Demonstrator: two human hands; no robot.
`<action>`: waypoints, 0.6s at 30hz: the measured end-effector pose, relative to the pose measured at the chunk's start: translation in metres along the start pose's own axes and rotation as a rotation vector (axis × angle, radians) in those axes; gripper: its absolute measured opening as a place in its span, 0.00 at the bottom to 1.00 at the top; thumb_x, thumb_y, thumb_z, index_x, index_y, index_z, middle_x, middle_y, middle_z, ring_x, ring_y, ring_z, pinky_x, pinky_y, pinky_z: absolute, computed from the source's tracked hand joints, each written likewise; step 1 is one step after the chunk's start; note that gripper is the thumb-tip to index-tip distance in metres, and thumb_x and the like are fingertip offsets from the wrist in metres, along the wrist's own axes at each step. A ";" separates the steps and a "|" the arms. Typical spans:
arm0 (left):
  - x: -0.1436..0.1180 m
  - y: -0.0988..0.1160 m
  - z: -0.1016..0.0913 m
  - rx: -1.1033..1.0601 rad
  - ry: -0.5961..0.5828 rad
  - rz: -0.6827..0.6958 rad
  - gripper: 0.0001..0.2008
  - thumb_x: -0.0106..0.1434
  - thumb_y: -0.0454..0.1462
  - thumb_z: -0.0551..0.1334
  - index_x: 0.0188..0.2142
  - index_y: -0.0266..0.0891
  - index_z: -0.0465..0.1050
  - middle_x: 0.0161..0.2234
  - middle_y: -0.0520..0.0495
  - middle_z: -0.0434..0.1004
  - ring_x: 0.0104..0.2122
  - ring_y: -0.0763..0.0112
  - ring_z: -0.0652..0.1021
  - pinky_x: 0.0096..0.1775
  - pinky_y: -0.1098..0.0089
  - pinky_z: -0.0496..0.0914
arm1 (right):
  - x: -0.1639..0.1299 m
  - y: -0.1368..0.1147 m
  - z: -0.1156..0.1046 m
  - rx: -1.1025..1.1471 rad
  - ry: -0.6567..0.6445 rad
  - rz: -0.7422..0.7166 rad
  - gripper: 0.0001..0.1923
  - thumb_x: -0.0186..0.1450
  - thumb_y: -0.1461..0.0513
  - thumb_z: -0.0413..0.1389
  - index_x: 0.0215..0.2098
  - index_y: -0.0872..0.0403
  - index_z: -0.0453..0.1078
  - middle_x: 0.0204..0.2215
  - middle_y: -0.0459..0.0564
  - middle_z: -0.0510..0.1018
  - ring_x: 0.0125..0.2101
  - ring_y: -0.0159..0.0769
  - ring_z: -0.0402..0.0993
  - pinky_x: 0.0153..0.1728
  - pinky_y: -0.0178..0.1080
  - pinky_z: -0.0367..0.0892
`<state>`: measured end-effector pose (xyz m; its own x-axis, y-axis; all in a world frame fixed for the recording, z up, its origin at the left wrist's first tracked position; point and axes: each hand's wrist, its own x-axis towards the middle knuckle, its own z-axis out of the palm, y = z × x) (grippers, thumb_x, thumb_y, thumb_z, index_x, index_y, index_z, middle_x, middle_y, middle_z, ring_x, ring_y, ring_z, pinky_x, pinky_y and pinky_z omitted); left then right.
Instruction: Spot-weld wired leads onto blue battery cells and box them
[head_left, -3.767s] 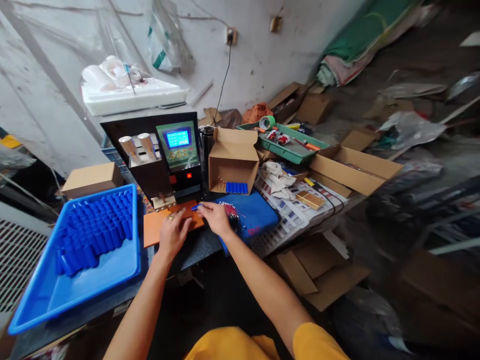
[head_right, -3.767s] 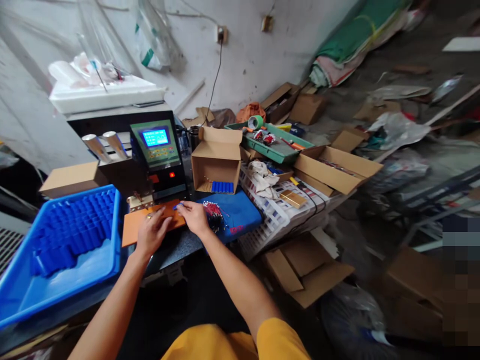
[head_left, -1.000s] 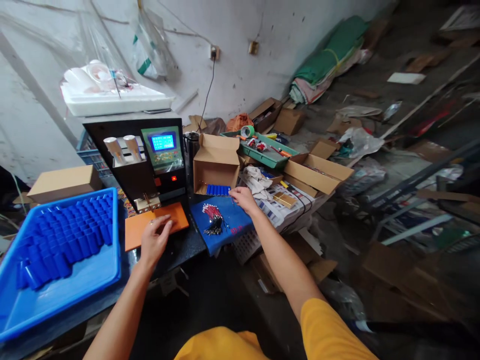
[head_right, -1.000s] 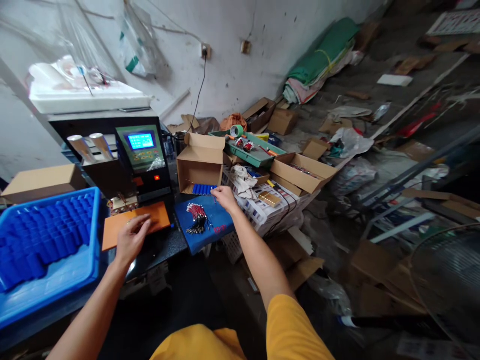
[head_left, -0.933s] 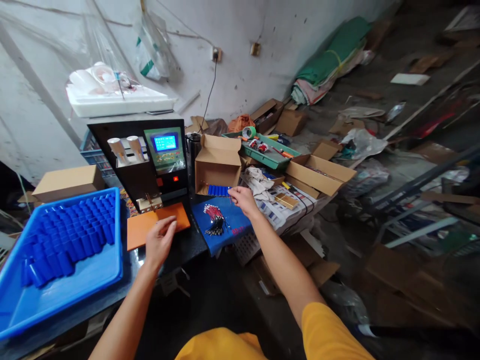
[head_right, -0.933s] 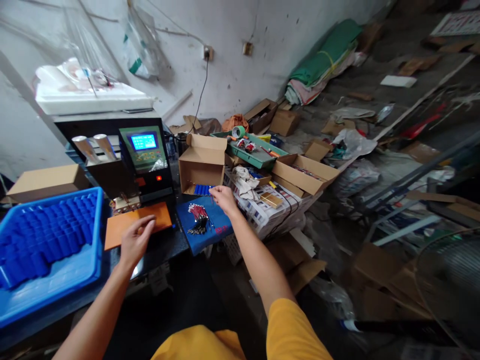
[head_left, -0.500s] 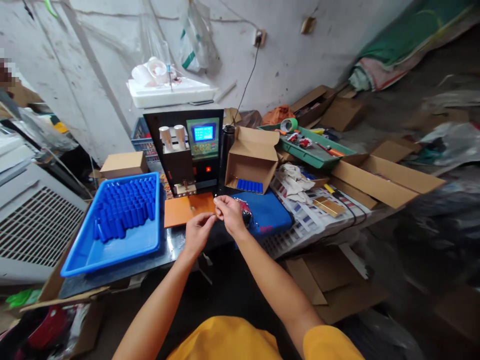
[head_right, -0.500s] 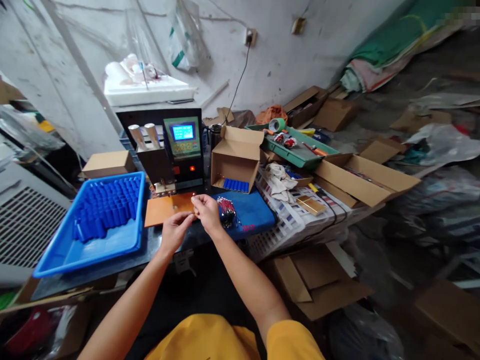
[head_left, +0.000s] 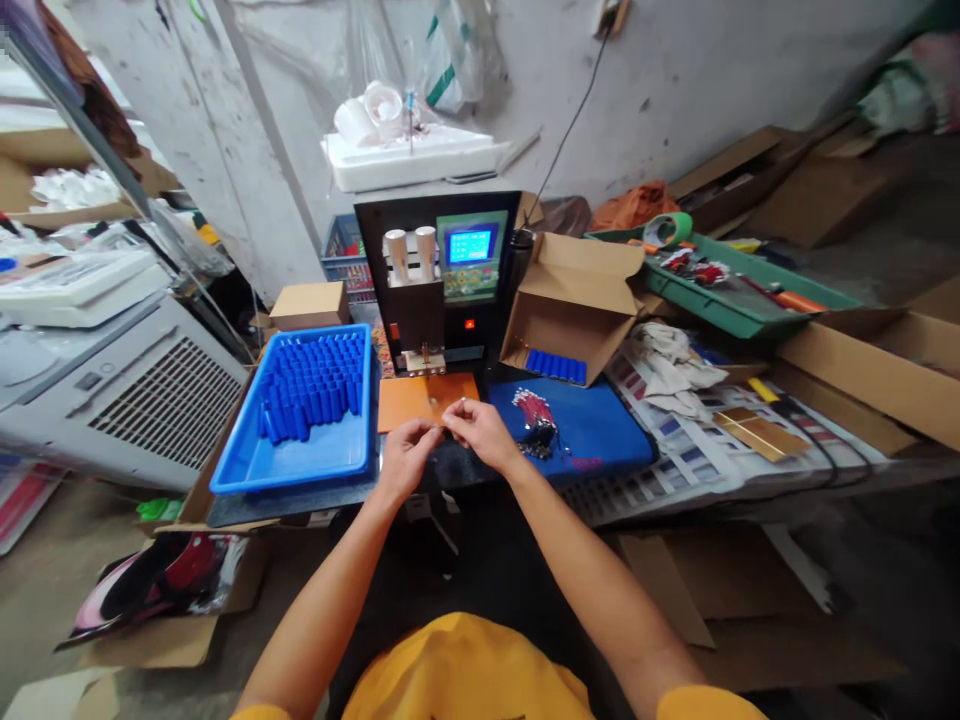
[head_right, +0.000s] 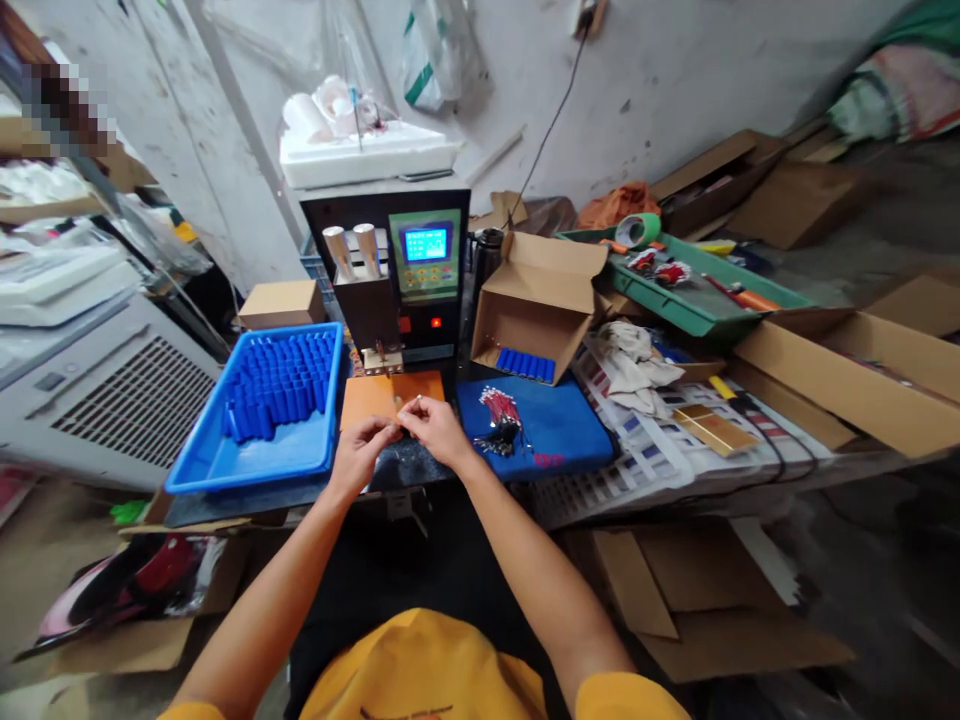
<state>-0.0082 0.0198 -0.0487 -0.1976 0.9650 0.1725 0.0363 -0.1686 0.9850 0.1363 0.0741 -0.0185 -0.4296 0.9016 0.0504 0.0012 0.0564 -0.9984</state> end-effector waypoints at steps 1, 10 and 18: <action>0.000 0.001 -0.001 0.019 0.003 0.003 0.12 0.59 0.44 0.66 0.27 0.36 0.76 0.25 0.49 0.77 0.28 0.71 0.75 0.35 0.72 0.70 | 0.001 0.000 0.001 -0.014 -0.013 -0.005 0.16 0.56 0.50 0.61 0.28 0.54 0.69 0.18 0.42 0.68 0.18 0.28 0.61 0.19 0.32 0.56; 0.008 0.007 -0.080 0.502 0.190 0.183 0.09 0.62 0.40 0.63 0.39 0.39 0.78 0.36 0.44 0.81 0.36 0.66 0.79 0.43 0.66 0.72 | 0.010 0.009 -0.005 -0.017 0.030 -0.008 0.22 0.54 0.45 0.64 0.28 0.55 0.69 0.17 0.42 0.68 0.17 0.27 0.59 0.18 0.33 0.56; 0.033 0.011 -0.182 1.391 0.188 -0.175 0.24 0.58 0.32 0.64 0.55 0.41 0.69 0.49 0.38 0.71 0.43 0.57 0.78 0.44 0.63 0.71 | 0.008 0.016 -0.010 0.066 0.095 0.013 0.24 0.51 0.43 0.66 0.27 0.54 0.70 0.16 0.43 0.68 0.16 0.28 0.59 0.17 0.33 0.55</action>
<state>-0.1929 0.0128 -0.0322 -0.4214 0.8933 0.1565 0.8985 0.3877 0.2060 0.1422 0.0862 -0.0336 -0.3423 0.9389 0.0365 -0.0546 0.0189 -0.9983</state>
